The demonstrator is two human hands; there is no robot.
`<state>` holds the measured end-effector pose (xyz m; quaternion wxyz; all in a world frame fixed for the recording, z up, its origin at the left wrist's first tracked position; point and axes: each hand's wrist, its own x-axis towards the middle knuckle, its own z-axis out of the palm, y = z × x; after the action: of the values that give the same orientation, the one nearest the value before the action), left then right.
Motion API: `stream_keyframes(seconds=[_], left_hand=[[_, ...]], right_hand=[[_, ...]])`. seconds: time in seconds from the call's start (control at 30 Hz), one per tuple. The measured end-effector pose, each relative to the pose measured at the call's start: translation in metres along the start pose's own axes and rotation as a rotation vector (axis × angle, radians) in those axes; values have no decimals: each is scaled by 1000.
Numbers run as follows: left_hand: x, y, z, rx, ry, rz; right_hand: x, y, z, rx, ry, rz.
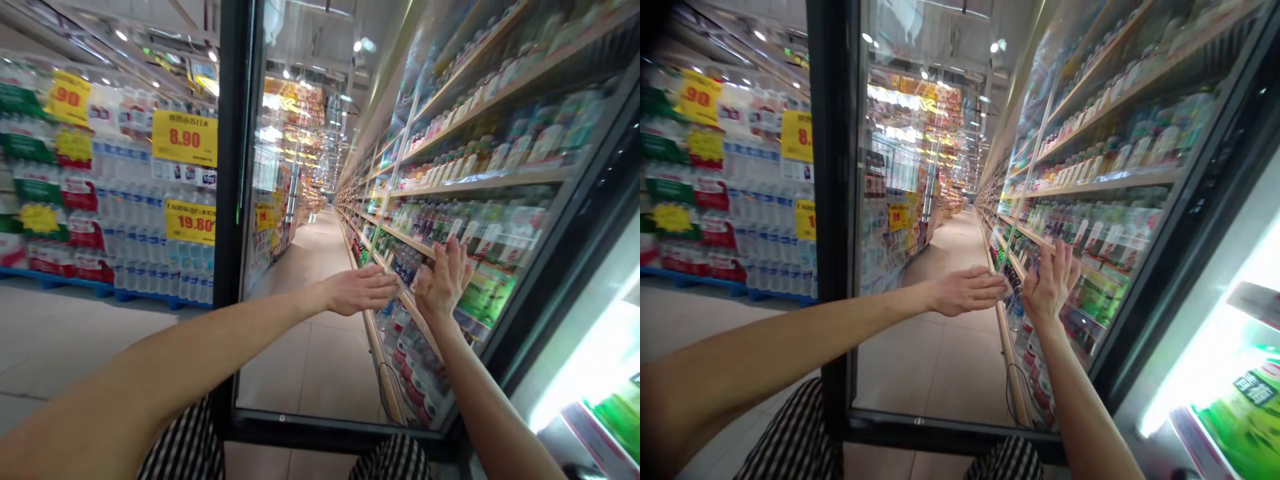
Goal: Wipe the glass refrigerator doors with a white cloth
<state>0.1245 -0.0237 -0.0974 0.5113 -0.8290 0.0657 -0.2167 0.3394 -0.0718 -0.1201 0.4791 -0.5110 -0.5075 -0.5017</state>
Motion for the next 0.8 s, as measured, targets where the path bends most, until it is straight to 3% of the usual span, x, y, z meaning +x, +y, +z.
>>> stream_keyframes(seconds=[0.07,0.17,0.23,0.3,0.4,0.47,0.53,0.63,0.67,0.73,0.8], left_hand=[[11,-15,-5,-4,21,-94],[37,-40,-12,24,111,-485],[53,-37,-9,28,156,-575],[64,-16,1,0,145,-428],[72,15,17,-74,60,-49],[77,16,20,-101,34,63],[87,1,17,-91,66,-36],[102,-20,10,-53,169,-399],[106,-20,11,-47,191,-462],[109,-6,16,-53,188,-386],[109,14,25,-87,136,-85]], right_hand=[[-7,12,-5,-9,7,35],[-17,29,-13,-18,25,142],[-23,35,-16,-23,7,187],[-28,39,-20,-27,-17,192],[-35,43,-25,-35,-37,179],[-39,48,-29,-47,-50,182],[-43,55,-34,-59,-55,209],[-50,66,-41,-78,-56,276],[-52,69,-43,-85,-58,300],[-58,74,-46,-90,-73,331],[-63,78,-48,-90,-95,346]])
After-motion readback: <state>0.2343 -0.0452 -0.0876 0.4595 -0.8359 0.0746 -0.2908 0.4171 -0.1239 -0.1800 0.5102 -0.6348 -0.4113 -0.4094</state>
